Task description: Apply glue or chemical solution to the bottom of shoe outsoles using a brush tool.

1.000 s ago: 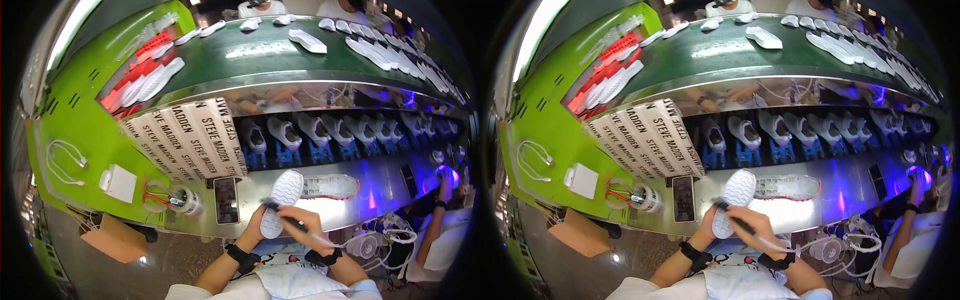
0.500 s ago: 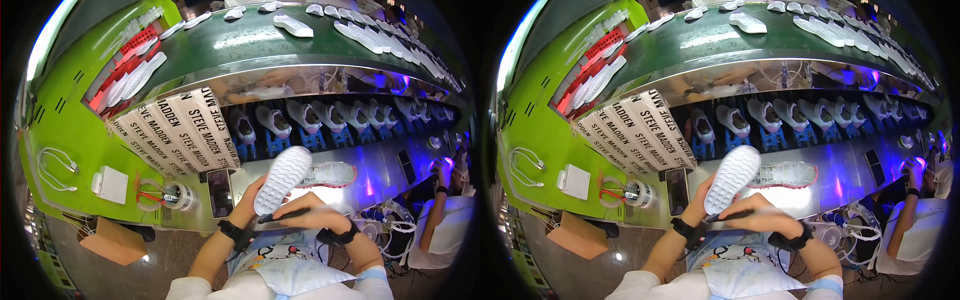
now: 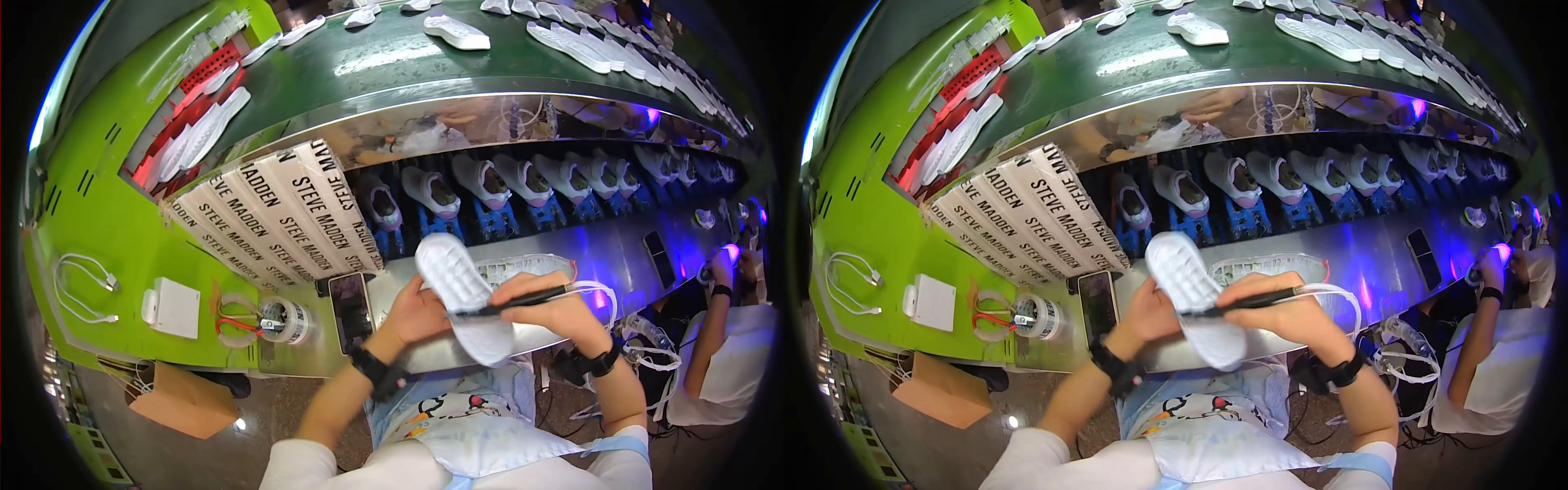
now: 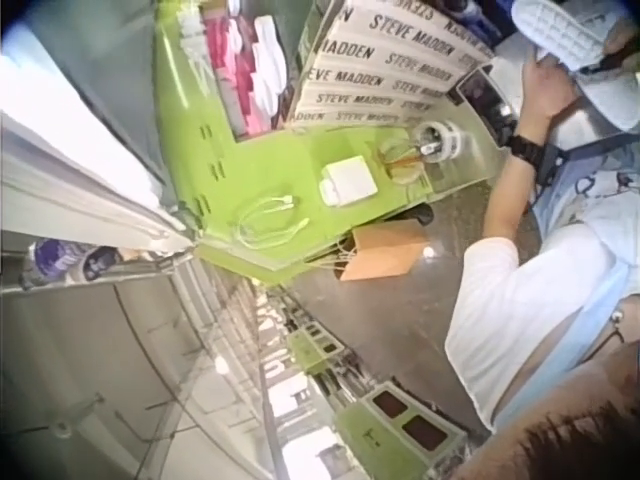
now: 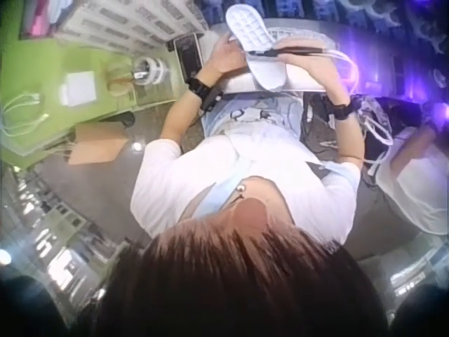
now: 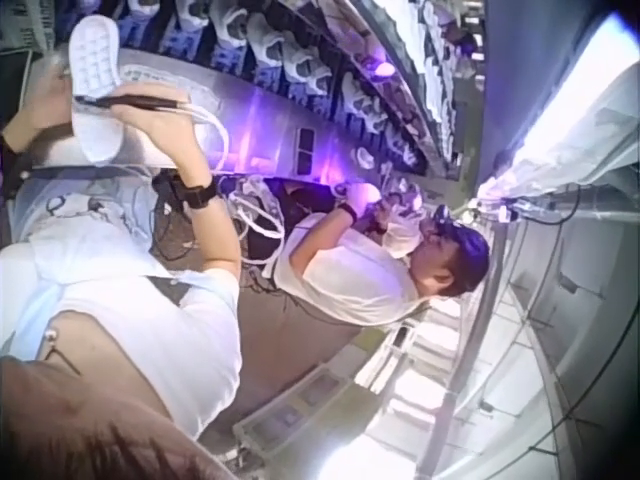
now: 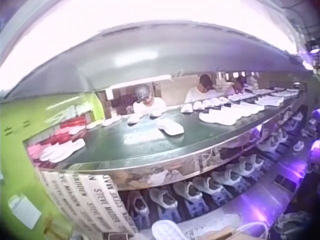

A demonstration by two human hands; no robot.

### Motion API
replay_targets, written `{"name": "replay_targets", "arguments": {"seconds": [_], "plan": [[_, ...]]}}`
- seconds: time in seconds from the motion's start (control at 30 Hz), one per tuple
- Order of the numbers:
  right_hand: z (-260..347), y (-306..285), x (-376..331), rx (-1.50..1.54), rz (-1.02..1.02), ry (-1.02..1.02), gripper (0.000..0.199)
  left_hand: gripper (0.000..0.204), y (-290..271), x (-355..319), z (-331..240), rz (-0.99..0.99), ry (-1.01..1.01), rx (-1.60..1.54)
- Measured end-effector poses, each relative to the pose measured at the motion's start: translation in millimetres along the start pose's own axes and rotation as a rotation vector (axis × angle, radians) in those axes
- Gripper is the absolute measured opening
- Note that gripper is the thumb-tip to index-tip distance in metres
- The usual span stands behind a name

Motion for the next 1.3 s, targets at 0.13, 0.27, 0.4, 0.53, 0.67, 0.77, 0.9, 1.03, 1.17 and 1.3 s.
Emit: {"name": "replay_targets", "arguments": {"seconds": [0.13,0.27,0.4,0.53,0.67,0.77,0.9,1.03,1.17,1.3], "plan": [[-18.8,34.9,-6.3,0.01,-0.105,0.07,0.02,0.065,20.5,9.4,15.4,-0.214,0.41,0.232],[-22.1,44.5,-7.5,-0.332,-0.302,-0.211,0.021,0.057,9.2,11.8,23.3,-0.212,0.446,-0.016],[-34.0,64.1,-10.9,0.034,-0.182,-0.039,0.021,0.064,1.0,11.1,14.4,0.041,0.44,-0.264],[-20.4,72.4,-13.3,-0.075,0.085,0.006,0.018,0.06,20.4,15.3,8.1,0.077,0.407,-0.215],[-24.0,48.7,-2.8,-0.015,-0.045,-0.137,0.021,0.063,27.8,15.5,0.3,-0.123,0.411,0.017],[-24.3,50.5,-11.9,0.188,0.191,0.267,0.019,0.063,34.6,15.2,-5.7,-0.084,0.197,0.035],[-6.3,40.5,-1.6,0.095,0.217,0.057,0.016,0.061,48.1,22.3,-10.1,-0.076,0.076,0.172],[15.0,35.9,2.9,-0.042,0.287,-0.041,0.015,0.045,41.0,24.6,-7.5,-0.246,-0.106,0.194],[21.7,30.7,-0.7,-0.194,0.402,-0.278,0.015,0.029,44.8,24.2,-11.0,-0.45,-0.181,0.388],[30.7,21.5,-6.8,-0.131,0.224,-0.204,0.014,0.028,28.5,25.3,-8.3,-0.474,-0.261,0.509]]}}
Point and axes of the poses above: each hand's wrist, its own x-axis towards the middle knuckle, its own y-axis out of the palm, z = x × y, the point moved 6 cm from there along x, towards the middle knuckle, and after that the axes turned 15 degrees about -y, right-handed, at the moved point
